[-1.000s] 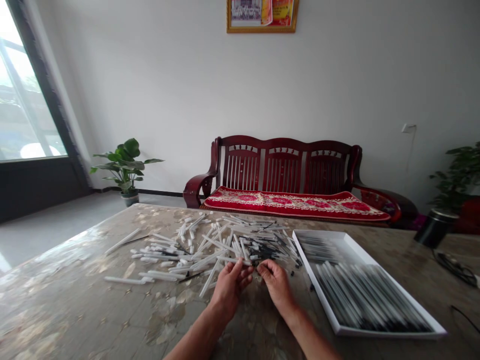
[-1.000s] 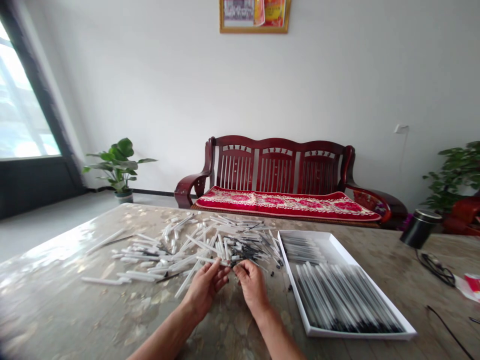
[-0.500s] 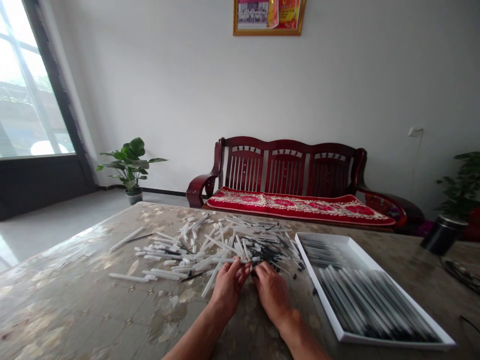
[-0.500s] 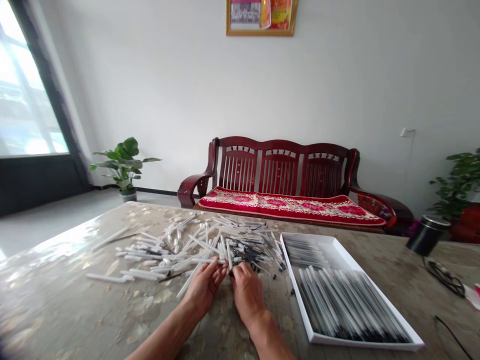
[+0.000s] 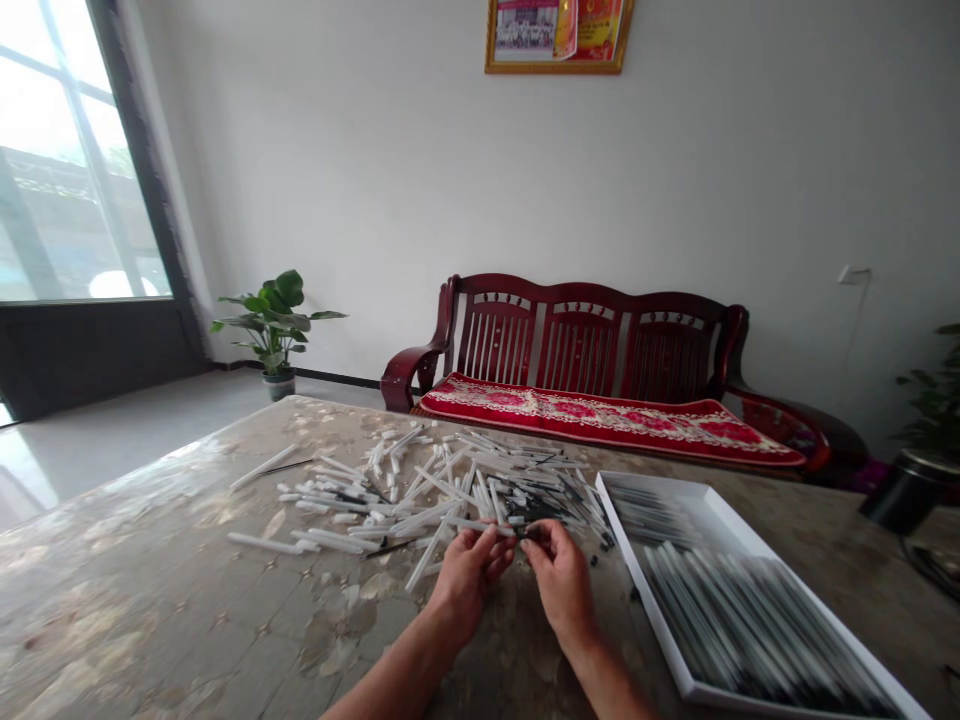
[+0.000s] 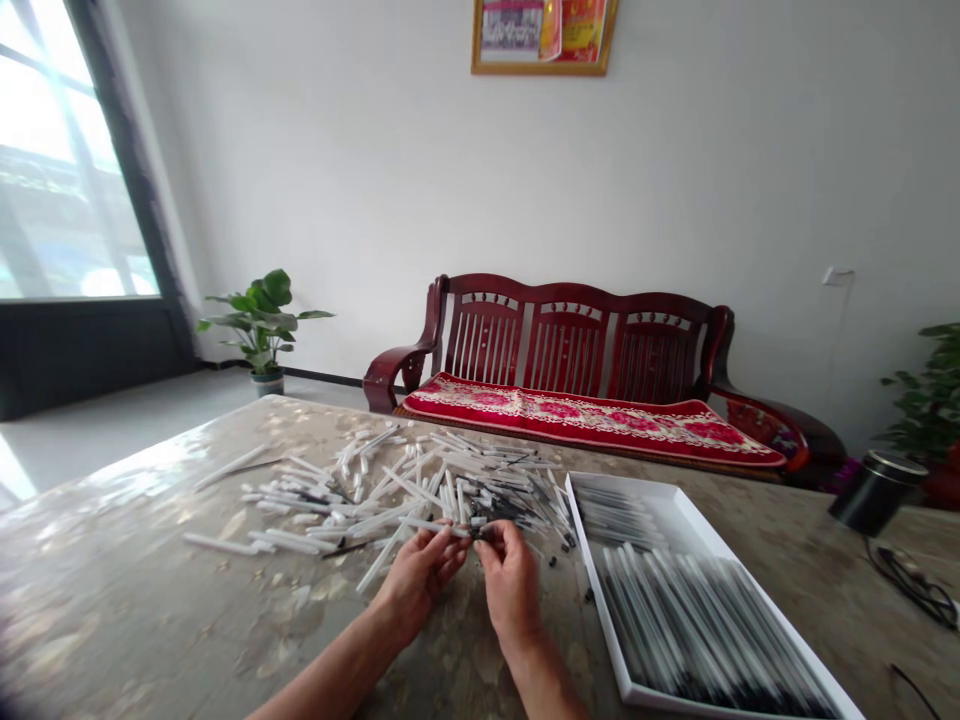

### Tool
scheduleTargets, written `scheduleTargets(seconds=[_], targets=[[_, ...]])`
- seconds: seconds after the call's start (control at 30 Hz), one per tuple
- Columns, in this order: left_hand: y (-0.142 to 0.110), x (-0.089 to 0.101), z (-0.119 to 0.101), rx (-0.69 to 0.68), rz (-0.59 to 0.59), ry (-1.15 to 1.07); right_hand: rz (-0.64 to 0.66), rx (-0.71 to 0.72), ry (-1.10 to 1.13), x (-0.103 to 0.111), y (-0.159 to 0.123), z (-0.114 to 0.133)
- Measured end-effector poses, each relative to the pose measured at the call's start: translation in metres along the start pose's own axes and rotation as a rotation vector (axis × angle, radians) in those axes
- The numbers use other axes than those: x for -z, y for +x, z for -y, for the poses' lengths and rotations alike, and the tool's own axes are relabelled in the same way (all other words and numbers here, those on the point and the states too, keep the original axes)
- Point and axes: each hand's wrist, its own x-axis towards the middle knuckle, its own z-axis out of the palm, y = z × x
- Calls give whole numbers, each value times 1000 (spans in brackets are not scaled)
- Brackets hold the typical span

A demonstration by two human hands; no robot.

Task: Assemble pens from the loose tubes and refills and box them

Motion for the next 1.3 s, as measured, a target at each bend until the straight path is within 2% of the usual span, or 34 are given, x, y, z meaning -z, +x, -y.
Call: scheduleTargets(seconds=[0.33,0.83,1.13,1.3], targets=[[-2,1,3,-14,26,-10,-26,51,-75,0,-3,11],[-2,3,5,-39,70,60,13,87,-125,4,-3,4],[-4,5,6,-123,71,102,68,232,-369,9,-4,13],[-7,5,6,-172,110,151,110,175,-408,9,-7,15]])
